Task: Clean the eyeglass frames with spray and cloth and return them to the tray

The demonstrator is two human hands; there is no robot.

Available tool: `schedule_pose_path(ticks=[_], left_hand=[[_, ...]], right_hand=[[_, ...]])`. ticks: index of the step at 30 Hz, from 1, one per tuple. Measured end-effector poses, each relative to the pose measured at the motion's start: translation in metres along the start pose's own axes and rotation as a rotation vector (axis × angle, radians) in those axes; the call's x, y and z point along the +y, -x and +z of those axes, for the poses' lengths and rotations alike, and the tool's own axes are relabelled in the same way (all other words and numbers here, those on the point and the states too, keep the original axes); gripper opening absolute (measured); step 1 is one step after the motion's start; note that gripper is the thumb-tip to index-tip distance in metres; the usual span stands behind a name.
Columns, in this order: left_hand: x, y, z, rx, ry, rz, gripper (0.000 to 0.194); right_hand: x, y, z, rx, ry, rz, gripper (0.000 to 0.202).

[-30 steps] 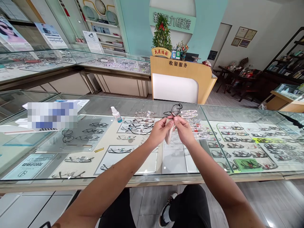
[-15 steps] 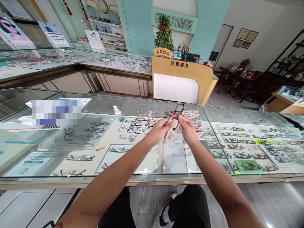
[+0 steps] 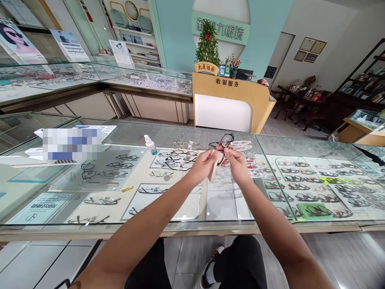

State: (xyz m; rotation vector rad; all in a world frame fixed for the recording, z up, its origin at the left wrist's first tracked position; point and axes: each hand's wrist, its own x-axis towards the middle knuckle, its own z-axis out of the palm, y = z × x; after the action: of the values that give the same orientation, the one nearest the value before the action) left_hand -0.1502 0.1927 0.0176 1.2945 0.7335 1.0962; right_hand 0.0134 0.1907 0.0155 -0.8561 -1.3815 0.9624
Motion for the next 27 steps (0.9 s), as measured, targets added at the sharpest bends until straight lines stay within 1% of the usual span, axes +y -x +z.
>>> schedule_pose_path(ticks=[3, 7, 11, 14, 17, 19, 24, 27], left_hand=[[-0.001, 0.000, -0.002, -0.036, 0.002, -0.057, 0.058], [-0.009, -0.005, 0.000, 0.031, 0.018, -0.005, 0.061], [-0.014, -0.007, 0.001, 0.082, -0.014, 0.024, 0.059], [-0.013, -0.006, 0.001, 0.046, 0.013, 0.015, 0.061], [-0.011, -0.005, 0.000, -0.018, -0.002, -0.013, 0.062], [-0.010, -0.005, 0.000, -0.028, -0.018, -0.018, 0.061], [-0.012, -0.004, 0.004, 0.023, -0.042, 0.021, 0.067], [-0.012, -0.002, 0.006, 0.072, -0.085, 0.018, 0.069]], right_hand=[[0.003, -0.002, 0.000, 0.029, -0.019, 0.010, 0.062], [0.007, -0.001, 0.004, -0.015, -0.034, 0.055, 0.061], [0.006, -0.001, 0.003, -0.037, 0.004, -0.004, 0.055], [0.005, -0.002, 0.001, -0.005, -0.027, 0.021, 0.051], [0.006, -0.003, -0.001, 0.053, -0.036, 0.045, 0.052], [0.006, -0.003, -0.001, 0.054, -0.014, 0.033, 0.053], [0.004, 0.000, 0.001, -0.031, 0.025, -0.004, 0.052], [0.003, 0.000, 0.001, -0.034, 0.042, -0.028, 0.049]])
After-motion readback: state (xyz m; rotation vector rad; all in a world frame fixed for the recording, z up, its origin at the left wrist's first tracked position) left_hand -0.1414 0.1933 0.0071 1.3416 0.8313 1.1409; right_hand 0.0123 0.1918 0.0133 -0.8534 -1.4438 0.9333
